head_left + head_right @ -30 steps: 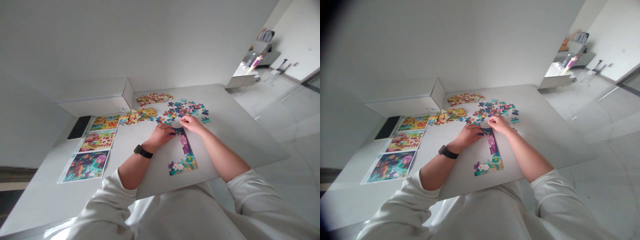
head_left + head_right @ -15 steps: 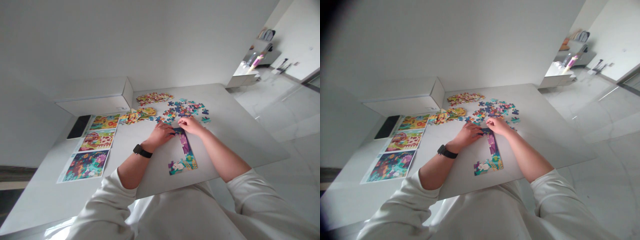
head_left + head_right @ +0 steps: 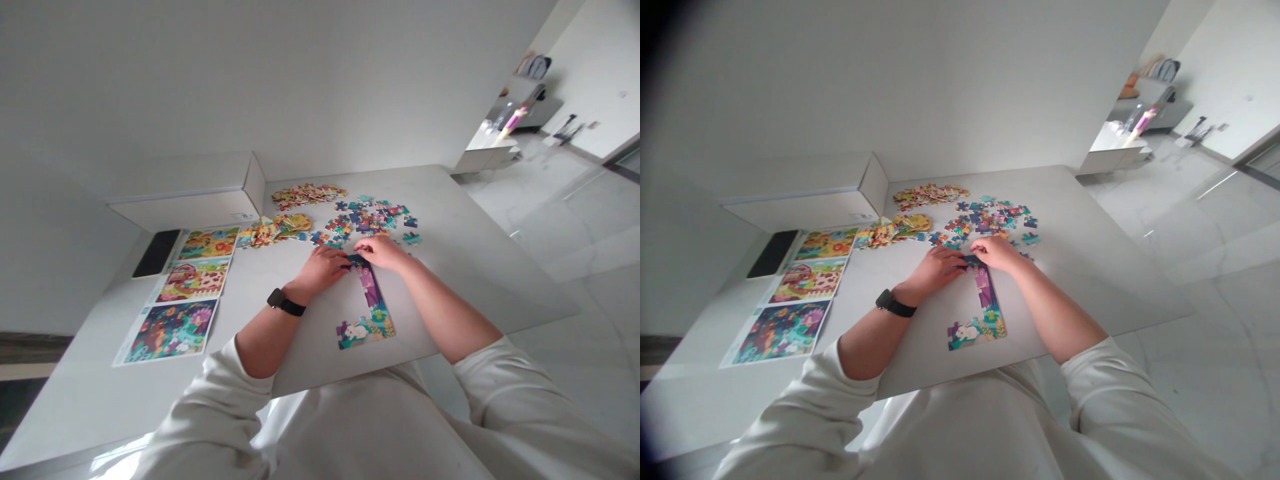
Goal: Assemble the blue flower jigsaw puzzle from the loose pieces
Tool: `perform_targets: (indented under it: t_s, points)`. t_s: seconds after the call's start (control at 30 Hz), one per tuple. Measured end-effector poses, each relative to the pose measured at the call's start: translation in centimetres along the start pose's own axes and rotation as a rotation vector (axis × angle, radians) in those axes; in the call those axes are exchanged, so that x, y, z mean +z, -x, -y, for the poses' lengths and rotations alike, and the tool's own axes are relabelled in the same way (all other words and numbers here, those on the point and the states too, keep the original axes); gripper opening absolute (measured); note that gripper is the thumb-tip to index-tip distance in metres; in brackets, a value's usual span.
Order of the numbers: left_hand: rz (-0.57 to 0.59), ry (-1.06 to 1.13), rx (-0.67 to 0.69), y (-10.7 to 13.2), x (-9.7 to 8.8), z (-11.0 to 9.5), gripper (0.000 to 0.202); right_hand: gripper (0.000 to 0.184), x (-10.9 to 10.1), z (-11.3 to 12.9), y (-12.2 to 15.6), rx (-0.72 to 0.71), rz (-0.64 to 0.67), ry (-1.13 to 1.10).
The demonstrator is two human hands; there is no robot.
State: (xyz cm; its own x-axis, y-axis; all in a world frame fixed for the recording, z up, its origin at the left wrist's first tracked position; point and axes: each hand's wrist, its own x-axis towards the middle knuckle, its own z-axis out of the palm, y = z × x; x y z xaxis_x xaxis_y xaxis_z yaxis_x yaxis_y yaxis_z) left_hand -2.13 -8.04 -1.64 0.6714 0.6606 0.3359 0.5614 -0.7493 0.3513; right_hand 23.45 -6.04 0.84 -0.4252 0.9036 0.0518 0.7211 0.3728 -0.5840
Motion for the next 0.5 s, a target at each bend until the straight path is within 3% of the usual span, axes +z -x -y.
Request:
perform_targets:
  t_s: [0.3,0.5]
  points:
    - [0.011,-0.011,-0.024,-0.08,-0.63,-0.74,0.02,0.018,0.41,-0.29,-0.02,-0.123,0.013,0.071]
    - [0.018,-0.028,-0.035,-0.03,-0.69,-1.02,0.021,0.014,0.68,-0.01,0.06,-0.099,0.026,0.14]
